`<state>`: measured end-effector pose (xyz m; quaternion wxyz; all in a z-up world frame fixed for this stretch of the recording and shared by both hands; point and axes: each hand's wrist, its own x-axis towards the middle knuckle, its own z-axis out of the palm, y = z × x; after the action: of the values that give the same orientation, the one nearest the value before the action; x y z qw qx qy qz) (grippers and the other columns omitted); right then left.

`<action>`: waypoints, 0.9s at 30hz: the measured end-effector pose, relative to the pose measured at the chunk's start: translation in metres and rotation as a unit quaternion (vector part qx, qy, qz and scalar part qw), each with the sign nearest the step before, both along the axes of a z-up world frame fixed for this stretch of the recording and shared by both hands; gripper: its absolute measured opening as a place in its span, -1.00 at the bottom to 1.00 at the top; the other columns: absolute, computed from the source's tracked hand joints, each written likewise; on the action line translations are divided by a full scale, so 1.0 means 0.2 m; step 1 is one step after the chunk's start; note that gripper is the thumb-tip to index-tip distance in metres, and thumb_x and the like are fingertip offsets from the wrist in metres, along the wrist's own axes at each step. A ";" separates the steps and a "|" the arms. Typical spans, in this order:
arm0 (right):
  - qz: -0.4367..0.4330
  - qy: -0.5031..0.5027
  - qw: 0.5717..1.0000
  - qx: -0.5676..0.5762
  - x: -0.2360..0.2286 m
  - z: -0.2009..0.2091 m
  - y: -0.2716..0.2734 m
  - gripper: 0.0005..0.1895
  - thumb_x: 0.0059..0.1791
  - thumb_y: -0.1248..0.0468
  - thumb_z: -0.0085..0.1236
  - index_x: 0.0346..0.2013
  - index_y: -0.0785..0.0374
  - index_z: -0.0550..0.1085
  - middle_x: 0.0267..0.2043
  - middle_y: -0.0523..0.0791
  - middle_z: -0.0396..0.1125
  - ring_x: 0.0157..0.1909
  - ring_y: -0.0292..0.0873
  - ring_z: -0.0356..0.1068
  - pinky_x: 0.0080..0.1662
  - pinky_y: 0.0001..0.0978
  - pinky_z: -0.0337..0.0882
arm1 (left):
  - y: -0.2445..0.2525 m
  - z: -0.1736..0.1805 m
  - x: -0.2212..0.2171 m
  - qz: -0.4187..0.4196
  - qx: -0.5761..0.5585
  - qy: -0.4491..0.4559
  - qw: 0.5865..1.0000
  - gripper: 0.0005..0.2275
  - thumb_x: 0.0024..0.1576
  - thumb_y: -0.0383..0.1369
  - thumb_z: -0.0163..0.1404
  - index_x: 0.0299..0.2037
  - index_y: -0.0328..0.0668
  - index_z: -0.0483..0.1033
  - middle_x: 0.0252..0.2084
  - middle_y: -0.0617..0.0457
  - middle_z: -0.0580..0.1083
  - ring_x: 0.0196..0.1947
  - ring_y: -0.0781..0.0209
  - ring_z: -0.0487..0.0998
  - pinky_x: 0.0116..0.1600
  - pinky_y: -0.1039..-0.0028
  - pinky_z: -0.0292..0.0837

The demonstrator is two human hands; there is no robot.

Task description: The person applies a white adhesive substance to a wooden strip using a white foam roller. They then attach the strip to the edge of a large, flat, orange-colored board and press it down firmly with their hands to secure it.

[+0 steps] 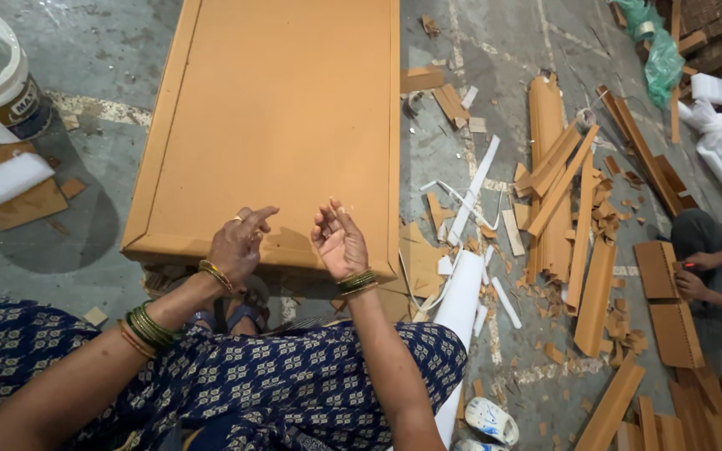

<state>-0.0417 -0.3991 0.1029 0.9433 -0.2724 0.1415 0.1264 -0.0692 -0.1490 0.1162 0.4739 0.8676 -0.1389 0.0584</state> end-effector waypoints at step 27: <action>-0.007 0.009 1.000 -0.024 0.03 -0.01 0.00 -0.73 0.08 0.22 0.15 0.07 0.18 0.49 -0.07 -0.13 0.47 -0.08 -0.15 0.47 -0.07 -0.28 0.50 | 0.02 0.09 0.00 -0.048 -0.069 0.017 0.996 -0.81 0.10 -0.32 0.17 -0.12 -0.17 0.61 -0.29 0.01 0.65 -0.28 0.20 0.70 -0.18 0.44 0.62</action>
<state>-0.0364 -0.3991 0.1000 0.9362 -0.2928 0.1544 0.1185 -0.0689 -0.1453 0.1340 0.5374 0.8259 -0.1679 0.0303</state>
